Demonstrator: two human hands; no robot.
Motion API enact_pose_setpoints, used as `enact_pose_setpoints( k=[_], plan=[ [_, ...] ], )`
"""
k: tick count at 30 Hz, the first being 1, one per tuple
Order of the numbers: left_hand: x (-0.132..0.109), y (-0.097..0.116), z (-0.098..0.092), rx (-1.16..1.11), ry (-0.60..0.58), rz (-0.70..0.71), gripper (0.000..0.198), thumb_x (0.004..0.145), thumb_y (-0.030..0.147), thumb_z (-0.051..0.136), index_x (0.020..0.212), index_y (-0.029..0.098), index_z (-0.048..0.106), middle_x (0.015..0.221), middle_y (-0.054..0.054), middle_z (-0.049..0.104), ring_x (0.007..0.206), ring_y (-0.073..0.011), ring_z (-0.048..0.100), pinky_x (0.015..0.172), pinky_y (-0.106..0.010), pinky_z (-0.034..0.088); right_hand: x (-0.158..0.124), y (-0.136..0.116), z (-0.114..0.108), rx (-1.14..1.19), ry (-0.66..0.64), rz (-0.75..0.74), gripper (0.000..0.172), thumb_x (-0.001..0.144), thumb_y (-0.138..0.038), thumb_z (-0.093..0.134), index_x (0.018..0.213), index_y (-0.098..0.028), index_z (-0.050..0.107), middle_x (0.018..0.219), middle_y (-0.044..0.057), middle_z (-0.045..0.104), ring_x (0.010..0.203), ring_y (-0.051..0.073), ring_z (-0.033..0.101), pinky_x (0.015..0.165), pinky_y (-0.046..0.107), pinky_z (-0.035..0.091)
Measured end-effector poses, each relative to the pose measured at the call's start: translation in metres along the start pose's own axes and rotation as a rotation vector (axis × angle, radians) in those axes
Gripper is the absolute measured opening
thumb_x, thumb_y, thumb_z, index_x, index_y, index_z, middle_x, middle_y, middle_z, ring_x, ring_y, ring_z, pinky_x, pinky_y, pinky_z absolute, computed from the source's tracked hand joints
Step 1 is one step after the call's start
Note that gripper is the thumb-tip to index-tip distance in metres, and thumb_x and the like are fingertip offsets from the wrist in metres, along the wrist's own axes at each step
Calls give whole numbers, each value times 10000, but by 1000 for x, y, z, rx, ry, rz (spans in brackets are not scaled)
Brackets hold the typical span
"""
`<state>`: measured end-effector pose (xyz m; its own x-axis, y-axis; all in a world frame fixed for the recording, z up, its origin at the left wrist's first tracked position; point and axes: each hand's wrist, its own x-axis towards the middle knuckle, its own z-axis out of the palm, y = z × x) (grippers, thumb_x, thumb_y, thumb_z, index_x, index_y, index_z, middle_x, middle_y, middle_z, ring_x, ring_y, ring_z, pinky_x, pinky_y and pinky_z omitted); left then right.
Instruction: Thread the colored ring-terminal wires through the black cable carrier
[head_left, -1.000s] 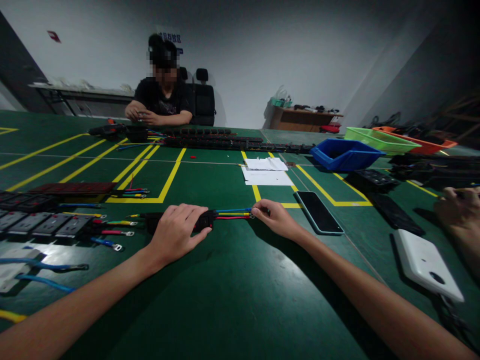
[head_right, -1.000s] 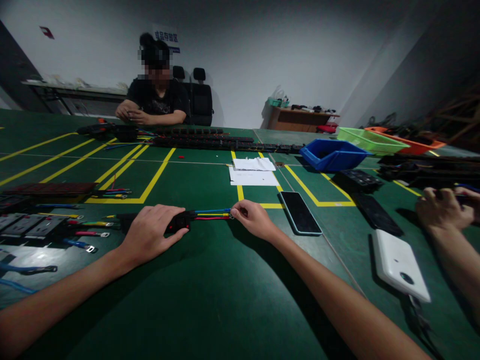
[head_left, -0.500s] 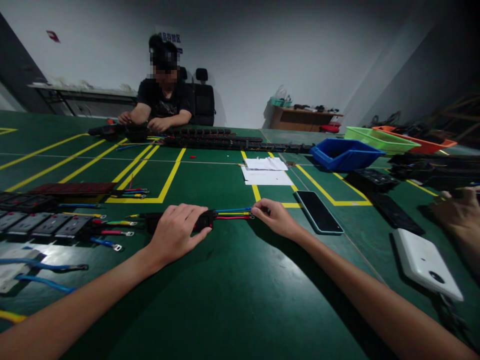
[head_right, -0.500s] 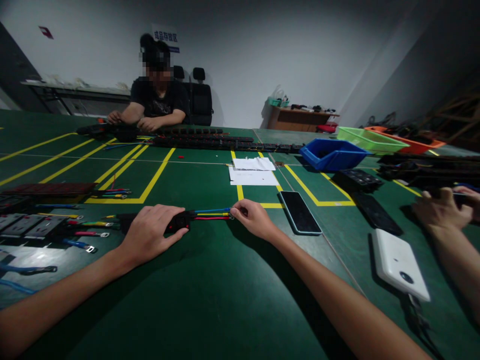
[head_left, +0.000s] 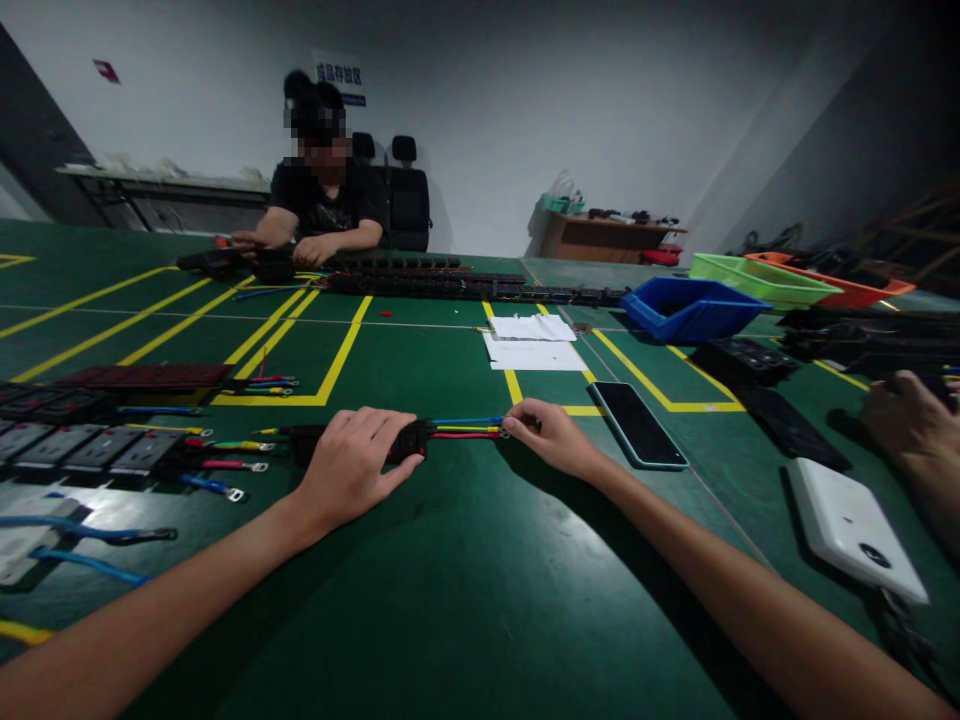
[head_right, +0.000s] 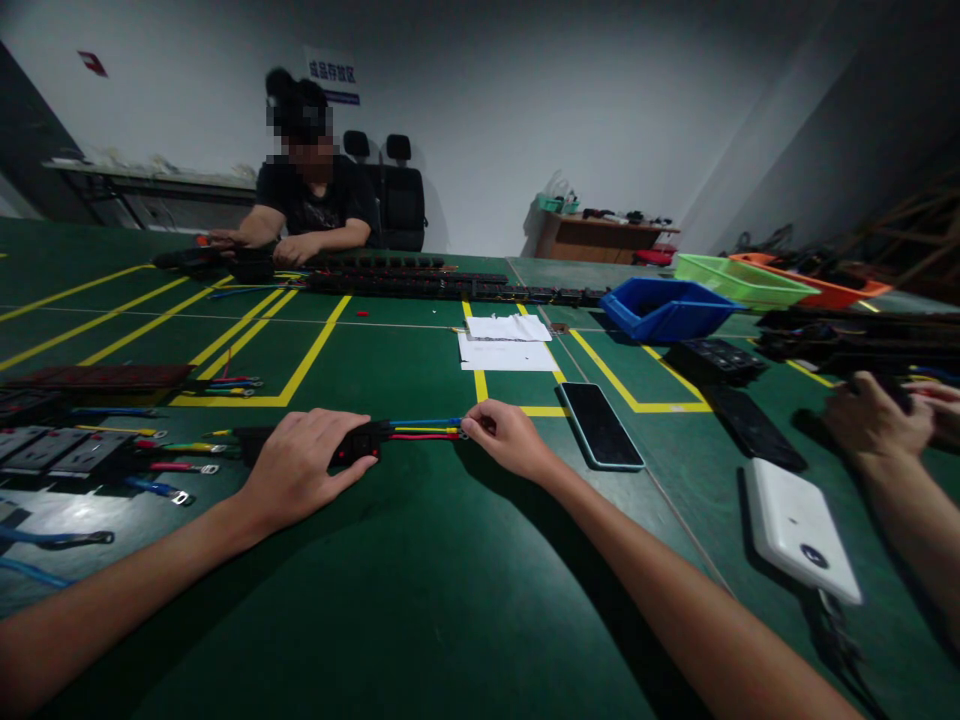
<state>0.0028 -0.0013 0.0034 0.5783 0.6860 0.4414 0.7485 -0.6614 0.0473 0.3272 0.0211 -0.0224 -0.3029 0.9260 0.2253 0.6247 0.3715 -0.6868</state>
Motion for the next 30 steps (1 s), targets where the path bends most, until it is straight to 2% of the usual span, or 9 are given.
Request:
enact_pose_setpoints(
  k=[12, 18, 23, 30],
  plan=[
    [0, 0, -2, -16, 6, -3, 428, 938, 396, 647, 1292, 158, 628, 1186, -141, 725, 1073, -323, 671, 885, -490, 515, 0, 0, 0, -22, -12, -20, 339, 948, -461, 553, 871, -172, 713, 764, 44, 652, 644, 147, 521, 569, 266, 349],
    [0, 0, 0, 8, 7, 8, 436, 943, 400, 649, 1295, 144, 616, 1194, -143, 717, 1079, -318, 661, 890, -484, 507, -1, -1, 1, 75, 31, 4, 298, 919, -418, 587, 1022, -175, 726, 762, 19, 651, 615, 137, 504, 568, 265, 361],
    [0, 0, 0, 14, 1, 9, 431, 943, 396, 651, 1294, 148, 612, 1189, -139, 718, 1075, -315, 661, 884, -477, 503, 0, 1, -1, 125, 65, 22, 292, 923, -424, 574, 849, -171, 698, 800, 42, 677, 685, 157, 555, 629, 284, 408],
    [0, 0, 1, 14, 3, 8, 423, 951, 400, 640, 1294, 154, 606, 1198, -137, 716, 1083, -312, 657, 890, -477, 497, 0, -2, -2, 161, 51, 32, 330, 928, -461, 577, 830, -169, 697, 771, 40, 666, 672, 156, 551, 620, 284, 410]
  ],
)
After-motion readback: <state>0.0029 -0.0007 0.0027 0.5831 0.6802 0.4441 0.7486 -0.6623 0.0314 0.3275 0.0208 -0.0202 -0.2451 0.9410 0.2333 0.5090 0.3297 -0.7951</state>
